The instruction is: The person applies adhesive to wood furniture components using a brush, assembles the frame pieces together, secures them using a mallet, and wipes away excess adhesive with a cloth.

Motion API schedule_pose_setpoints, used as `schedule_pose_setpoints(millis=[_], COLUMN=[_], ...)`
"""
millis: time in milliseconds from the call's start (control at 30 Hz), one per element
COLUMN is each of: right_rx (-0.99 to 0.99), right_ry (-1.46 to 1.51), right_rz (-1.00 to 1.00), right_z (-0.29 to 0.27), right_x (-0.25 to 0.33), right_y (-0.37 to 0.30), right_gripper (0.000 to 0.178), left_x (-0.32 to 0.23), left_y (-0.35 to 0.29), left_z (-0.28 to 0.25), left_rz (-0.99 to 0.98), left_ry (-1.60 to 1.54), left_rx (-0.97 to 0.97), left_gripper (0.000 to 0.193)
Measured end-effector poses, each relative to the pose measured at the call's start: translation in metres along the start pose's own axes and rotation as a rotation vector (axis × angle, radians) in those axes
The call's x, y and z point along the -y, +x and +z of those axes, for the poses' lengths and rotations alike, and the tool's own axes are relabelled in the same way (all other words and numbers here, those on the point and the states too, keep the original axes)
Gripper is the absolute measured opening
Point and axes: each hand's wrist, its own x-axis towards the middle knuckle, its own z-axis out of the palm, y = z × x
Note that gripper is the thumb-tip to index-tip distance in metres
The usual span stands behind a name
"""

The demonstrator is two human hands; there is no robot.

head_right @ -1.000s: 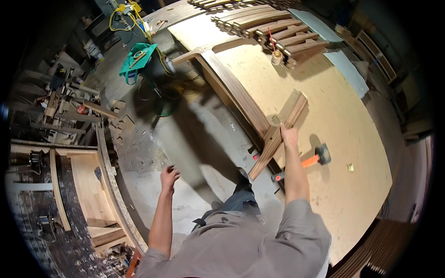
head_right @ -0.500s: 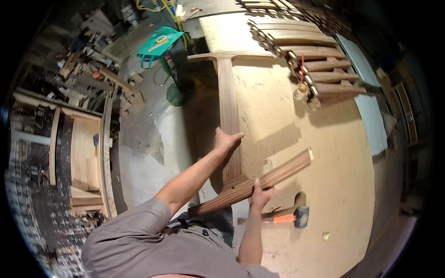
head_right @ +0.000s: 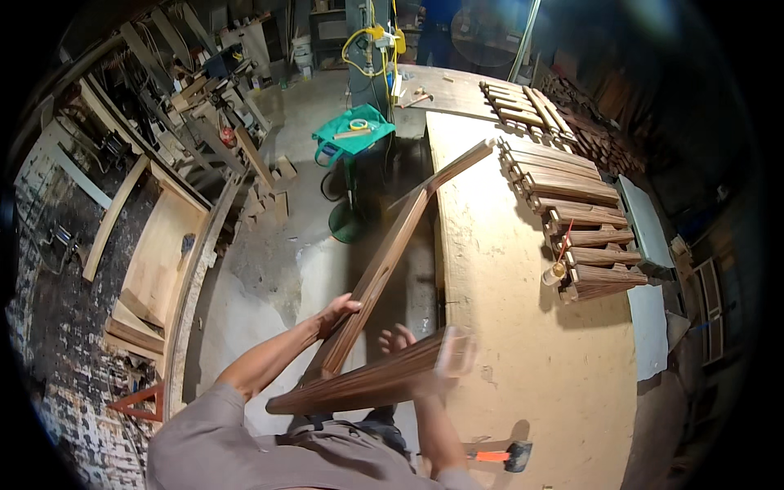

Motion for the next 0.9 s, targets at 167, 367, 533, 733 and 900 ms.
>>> schedule_pose_setpoints(millis=[167, 367, 533, 733, 900], right_rx=[0.19, 0.027, 0.074, 0.06, 0.13], right_ry=[0.237, 0.252, 0.187, 0.048, 0.02], right_rz=[0.425, 0.389, 0.447, 0.514, 0.556], right_z=[0.095, 0.233, 0.302, 0.403, 0.456], right_x=[-0.009, -0.089, -0.127, -0.178, -0.245], right_y=[0.141, 0.218, 0.257, 0.279, 0.361], right_gripper=[0.077, 0.049, 0.032, 0.03, 0.031], left_x=[0.02, 0.039, 0.024, 0.022, 0.043], left_y=[-0.071, -0.148, -0.231, -0.442, -0.42], left_z=[-0.087, -0.217, -0.382, -0.385, -0.368], left_rz=[-0.098, -0.074, 0.171, 0.609, 0.544], left_ry=[-0.065, -0.187, 0.232, -0.177, 0.076], left_rx=[0.088, 0.187, 0.021, -0.445, -1.097], left_gripper=[0.07, 0.063, 0.066, 0.081, 0.081])
